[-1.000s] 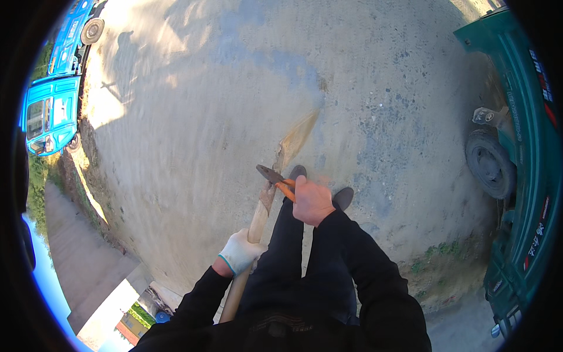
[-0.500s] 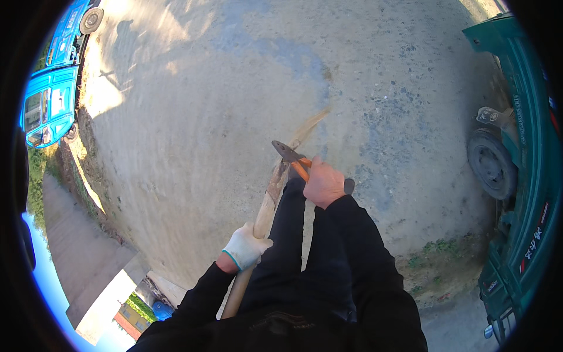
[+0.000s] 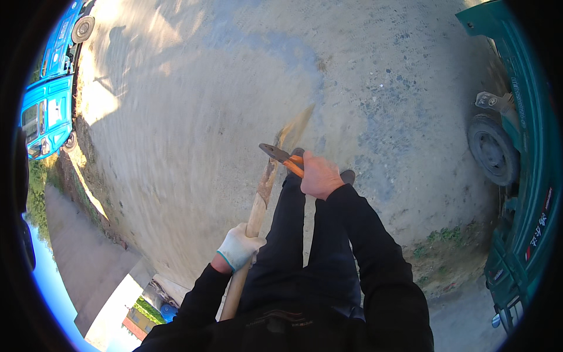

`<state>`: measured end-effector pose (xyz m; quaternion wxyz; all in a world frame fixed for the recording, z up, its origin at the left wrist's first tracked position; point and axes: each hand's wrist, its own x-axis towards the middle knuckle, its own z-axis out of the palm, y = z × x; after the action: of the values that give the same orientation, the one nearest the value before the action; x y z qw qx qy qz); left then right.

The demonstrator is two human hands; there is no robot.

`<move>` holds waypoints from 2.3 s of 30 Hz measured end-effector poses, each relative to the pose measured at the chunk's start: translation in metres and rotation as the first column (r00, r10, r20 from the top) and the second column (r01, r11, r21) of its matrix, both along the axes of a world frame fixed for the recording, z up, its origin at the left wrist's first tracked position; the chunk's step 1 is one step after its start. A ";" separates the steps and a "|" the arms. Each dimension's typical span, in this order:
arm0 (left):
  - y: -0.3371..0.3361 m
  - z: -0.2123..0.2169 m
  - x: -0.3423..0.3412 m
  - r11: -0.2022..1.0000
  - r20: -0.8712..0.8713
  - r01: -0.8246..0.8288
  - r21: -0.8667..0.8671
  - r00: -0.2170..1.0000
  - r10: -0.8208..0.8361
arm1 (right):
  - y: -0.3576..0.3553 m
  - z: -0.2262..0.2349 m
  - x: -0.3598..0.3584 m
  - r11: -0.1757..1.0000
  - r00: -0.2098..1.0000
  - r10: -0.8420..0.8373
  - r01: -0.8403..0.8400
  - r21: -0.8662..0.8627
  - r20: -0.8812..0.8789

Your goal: The person uses pliers to scrape and clean the metal blade of a shovel, repeatedly rotating the tool to access different areas. The person holds the shovel with one hand while manipulating the pliers with the other, focusing on removing debris from the blade surface.

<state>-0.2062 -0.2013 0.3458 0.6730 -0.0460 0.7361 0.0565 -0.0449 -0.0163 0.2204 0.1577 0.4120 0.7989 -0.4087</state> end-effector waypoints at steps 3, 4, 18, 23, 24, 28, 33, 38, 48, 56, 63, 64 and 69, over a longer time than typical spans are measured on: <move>-0.001 -0.003 0.000 0.998 -0.017 -0.029 0.052 0.999 0.030 | -0.022 0.015 -0.002 0.993 0.968 0.075 -0.094 -0.070 -0.238; 0.000 -0.005 -0.001 0.999 0.014 -0.043 0.006 0.999 0.043 | -0.028 0.021 -0.002 0.979 0.916 0.118 -0.171 -0.107 -0.383; 0.018 0.000 -0.004 0.991 -0.031 -0.034 0.132 0.999 0.038 | -0.005 0.004 -0.010 1.000 0.938 -0.001 0.003 0.004 -0.348; 0.021 0.003 -0.007 0.978 0.040 -0.183 0.098 0.983 0.180 | 0.009 -0.016 -0.004 0.989 0.998 0.050 -0.053 -0.141 -0.024; 0.020 0.002 -0.007 0.964 0.055 -0.233 0.126 0.972 0.228 | 0.002 -0.014 -0.003 0.985 0.997 0.059 -0.067 -0.157 -0.054; 0.018 -0.006 -0.012 0.952 0.087 -0.291 0.099 0.955 0.283 | -0.028 -0.008 0.017 0.974 0.980 -0.074 0.031 -0.224 -0.187; 0.010 -0.015 -0.017 0.855 0.307 -0.506 0.111 0.836 0.455 | -0.055 0.008 0.040 0.942 0.957 -0.196 0.123 -0.313 -0.212; 0.007 -0.020 -0.021 0.750 0.420 -0.657 0.070 0.702 0.575 | -0.075 0.031 0.046 0.897 0.935 -0.235 0.103 -0.430 -0.266; 0.016 0.004 -0.008 0.971 0.191 -0.202 0.131 0.966 0.175 | -0.080 0.022 0.064 0.906 0.834 -0.408 0.319 -0.279 -0.372; 0.008 0.001 -0.017 0.693 0.629 -0.718 -0.067 0.508 0.588 | -0.048 0.022 0.074 0.972 0.848 -0.215 0.234 -0.022 -0.485; -0.004 0.014 -0.015 0.586 0.820 -0.798 -0.140 0.238 0.520 | 0.015 -0.005 0.075 0.966 0.962 -0.125 0.174 0.191 -0.243; -0.006 0.015 -0.016 0.576 0.784 -0.809 -0.116 0.281 0.554 | 0.017 -0.007 0.076 0.927 0.963 -0.231 0.260 0.270 -0.135; -0.008 0.013 -0.021 0.591 0.714 -0.806 -0.009 0.409 0.568 | -0.021 0.026 0.072 0.987 0.886 -0.113 0.151 0.048 -0.449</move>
<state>-0.2274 -0.2097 0.3586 0.7929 -0.2499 0.3419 0.4381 0.0270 -0.0373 0.2465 -0.0741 0.3674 0.7999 -0.4687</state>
